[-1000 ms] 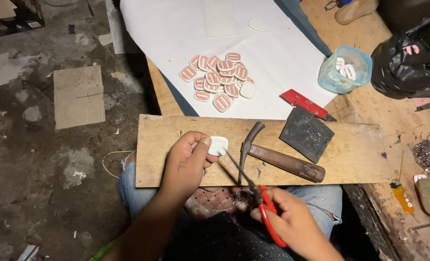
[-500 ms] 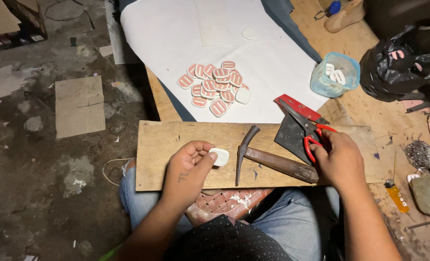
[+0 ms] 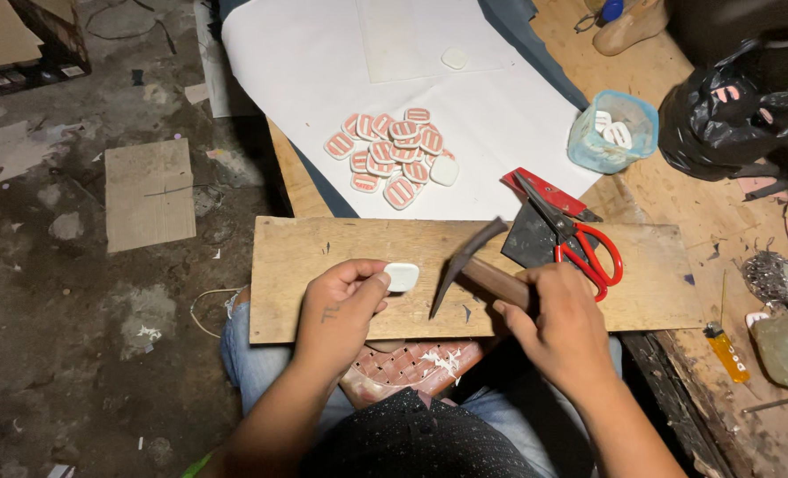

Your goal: The person repeatedly picks up small white foam pieces, trims their edges with red-handled scissors, and then uses a curved metal tool to press and shape the foam. Finished pieces are placed on a white sheet on the table.

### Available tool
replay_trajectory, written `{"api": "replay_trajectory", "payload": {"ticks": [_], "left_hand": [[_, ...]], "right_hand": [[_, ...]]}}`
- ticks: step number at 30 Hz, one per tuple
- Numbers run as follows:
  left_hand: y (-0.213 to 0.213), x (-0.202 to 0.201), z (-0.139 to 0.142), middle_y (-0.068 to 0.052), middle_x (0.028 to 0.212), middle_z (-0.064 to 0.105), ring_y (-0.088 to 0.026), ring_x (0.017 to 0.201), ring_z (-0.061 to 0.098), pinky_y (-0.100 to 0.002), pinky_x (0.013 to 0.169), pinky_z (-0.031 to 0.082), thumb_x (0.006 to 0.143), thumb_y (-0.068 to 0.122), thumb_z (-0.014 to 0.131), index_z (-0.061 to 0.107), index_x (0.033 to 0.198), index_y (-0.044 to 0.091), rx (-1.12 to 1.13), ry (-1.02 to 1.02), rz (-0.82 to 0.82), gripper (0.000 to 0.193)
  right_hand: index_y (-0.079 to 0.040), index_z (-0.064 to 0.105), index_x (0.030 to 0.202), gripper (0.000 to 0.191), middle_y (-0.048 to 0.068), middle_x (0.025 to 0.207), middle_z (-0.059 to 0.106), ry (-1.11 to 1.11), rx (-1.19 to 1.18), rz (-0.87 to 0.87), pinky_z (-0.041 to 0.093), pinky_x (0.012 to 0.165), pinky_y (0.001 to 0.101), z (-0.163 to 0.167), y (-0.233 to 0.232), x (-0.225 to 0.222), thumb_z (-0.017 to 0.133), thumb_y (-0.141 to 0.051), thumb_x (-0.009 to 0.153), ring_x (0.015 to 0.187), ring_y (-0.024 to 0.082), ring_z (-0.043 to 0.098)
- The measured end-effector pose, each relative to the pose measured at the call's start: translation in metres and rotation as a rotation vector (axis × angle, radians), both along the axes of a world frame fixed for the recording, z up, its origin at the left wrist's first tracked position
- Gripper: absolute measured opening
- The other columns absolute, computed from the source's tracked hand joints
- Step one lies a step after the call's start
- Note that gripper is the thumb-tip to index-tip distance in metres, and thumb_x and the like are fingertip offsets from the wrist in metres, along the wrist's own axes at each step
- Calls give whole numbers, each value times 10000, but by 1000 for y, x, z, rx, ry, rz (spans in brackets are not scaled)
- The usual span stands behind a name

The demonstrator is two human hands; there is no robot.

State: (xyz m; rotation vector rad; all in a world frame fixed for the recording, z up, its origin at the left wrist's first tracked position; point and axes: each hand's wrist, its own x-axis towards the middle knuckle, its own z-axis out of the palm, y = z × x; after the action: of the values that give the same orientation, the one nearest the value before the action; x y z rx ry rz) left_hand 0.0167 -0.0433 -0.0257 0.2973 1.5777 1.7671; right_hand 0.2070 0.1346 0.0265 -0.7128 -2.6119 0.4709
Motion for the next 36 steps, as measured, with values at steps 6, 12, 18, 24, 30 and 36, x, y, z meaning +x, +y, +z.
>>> {"api": "replay_trajectory", "payload": {"ticks": [6, 12, 18, 24, 30, 36], "left_hand": [[4, 3, 7, -94, 934, 761, -116, 791, 693, -223, 736, 565, 891, 53, 663, 685, 1163, -72, 15, -37, -51, 300], [7, 17, 29, -83, 898, 741, -95, 785, 679, -207, 715, 545, 885, 2, 675, 693, 1108, -88, 22, 34, -119, 241], [7, 26, 33, -100, 881, 731, -105, 775, 688, -210, 683, 560, 887, -38, 660, 678, 1073, -102, 62, -4, -145, 197], [7, 27, 27, -107, 911, 733, -120, 806, 709, -240, 718, 612, 887, -40, 647, 653, 1075, -107, 123, -177, -199, 200], [0, 24, 20, -110, 876, 717, -107, 734, 657, -229, 653, 554, 920, -7, 656, 666, 1087, -98, 130, -310, -272, 190], [-2, 25, 12, -97, 817, 680, -104, 678, 611, -231, 576, 494, 927, -5, 659, 645, 1079, -97, 148, -453, -274, 178]], "right_hand": [[-10, 602, 1252, 399, 140, 1053, 662, 145, -509, 227, 524, 701, 389, 29, -23, 10, 709, -108, 880, 792, 332, 652], [-36, 636, 1187, 392, 91, 826, 645, 230, -128, 393, 502, 644, 359, 33, -42, -3, 779, -172, 848, 716, 272, 658], [-44, 660, 1239, 436, 76, 734, 561, 184, -4, 429, 464, 634, 399, 29, -43, -5, 701, -188, 830, 674, 281, 598], [-34, 668, 1238, 463, 64, 717, 565, 200, 23, 489, 453, 600, 392, 25, -41, -5, 719, -180, 802, 642, 258, 598], [-33, 681, 1098, 365, 68, 713, 629, 287, -45, 514, 472, 537, 343, 28, -36, -8, 833, -184, 802, 599, 227, 635], [-31, 686, 1053, 351, 58, 668, 615, 296, -55, 541, 467, 492, 333, 21, -36, -9, 860, -185, 790, 556, 209, 631]]}}
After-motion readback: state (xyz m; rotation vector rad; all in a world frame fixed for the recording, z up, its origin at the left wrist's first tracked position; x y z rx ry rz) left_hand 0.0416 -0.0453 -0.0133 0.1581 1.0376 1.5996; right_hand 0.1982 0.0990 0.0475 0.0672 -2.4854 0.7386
